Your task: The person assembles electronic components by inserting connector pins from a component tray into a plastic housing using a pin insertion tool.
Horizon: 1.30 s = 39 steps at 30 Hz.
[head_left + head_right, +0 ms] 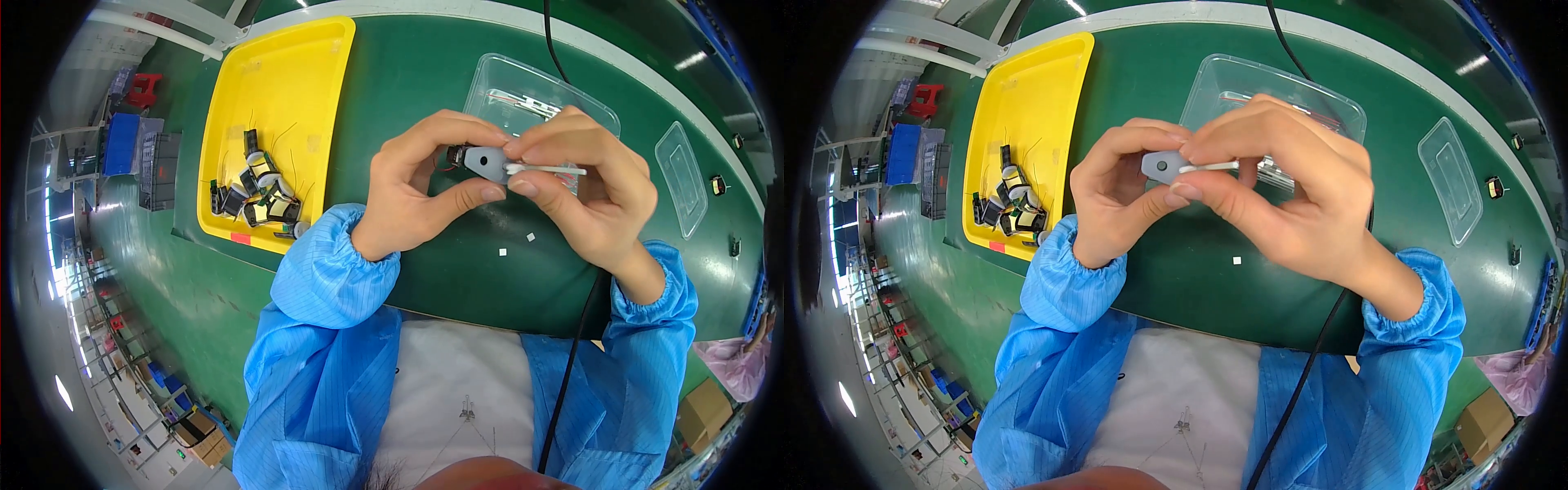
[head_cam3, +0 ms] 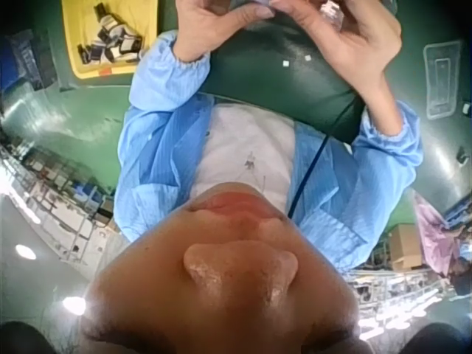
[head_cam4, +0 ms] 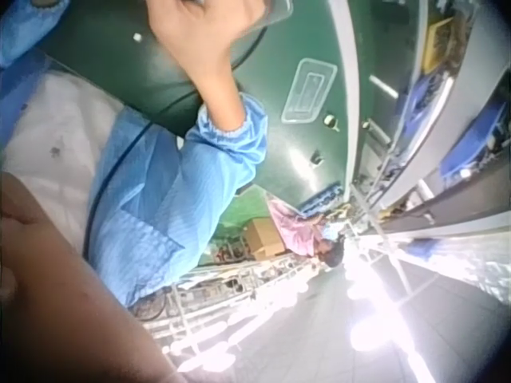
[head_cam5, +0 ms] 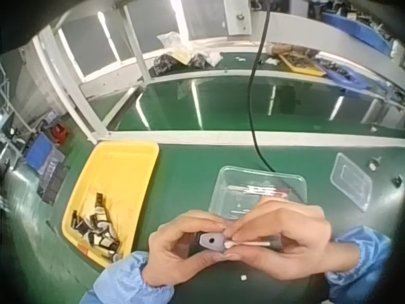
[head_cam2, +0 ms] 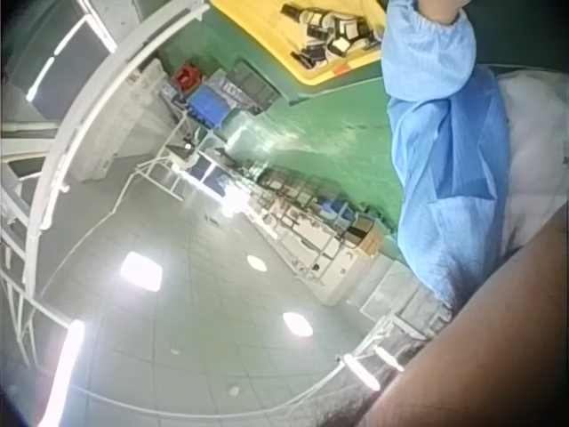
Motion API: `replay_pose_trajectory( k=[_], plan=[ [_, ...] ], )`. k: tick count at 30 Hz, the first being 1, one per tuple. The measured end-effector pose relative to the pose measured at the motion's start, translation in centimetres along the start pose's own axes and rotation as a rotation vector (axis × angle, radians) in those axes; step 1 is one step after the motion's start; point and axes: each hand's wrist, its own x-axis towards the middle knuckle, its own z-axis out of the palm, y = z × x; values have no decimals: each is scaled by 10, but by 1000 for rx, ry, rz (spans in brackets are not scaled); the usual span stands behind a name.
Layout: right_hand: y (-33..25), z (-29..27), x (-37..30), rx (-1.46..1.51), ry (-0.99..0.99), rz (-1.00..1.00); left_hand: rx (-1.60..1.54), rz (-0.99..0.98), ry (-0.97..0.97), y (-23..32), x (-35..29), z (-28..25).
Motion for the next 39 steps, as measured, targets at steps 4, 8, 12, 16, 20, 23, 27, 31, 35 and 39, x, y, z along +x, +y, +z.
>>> replay_pose_trajectory(
  k=[4,8,12,16,20,23,27,31,35,39],
  plan=[
    [4,-8,8,36,-52,190,-37,-44,47,1,0,0],
    [3,-13,14,-26,-172,118,-70,-37,110,3,1,2],
    [2,-13,12,-129,-165,125,-3,-45,107,3,1,1],
    [3,-13,11,-148,-183,64,-134,-160,218,7,0,9],
    [5,-12,9,-69,-201,56,2,-28,97,0,0,3],
    [10,-11,9,3,-185,73,-7,-23,94,1,-1,3],
    [17,-7,3,81,-159,107,27,-42,48,2,-4,3],
    [16,4,-3,27,-25,120,-95,-111,232,3,-5,16],
    [18,14,-7,-71,80,-11,-87,-105,280,5,-6,21],
    [17,15,-4,-72,58,-8,38,-54,215,3,-6,12]
  ],
)
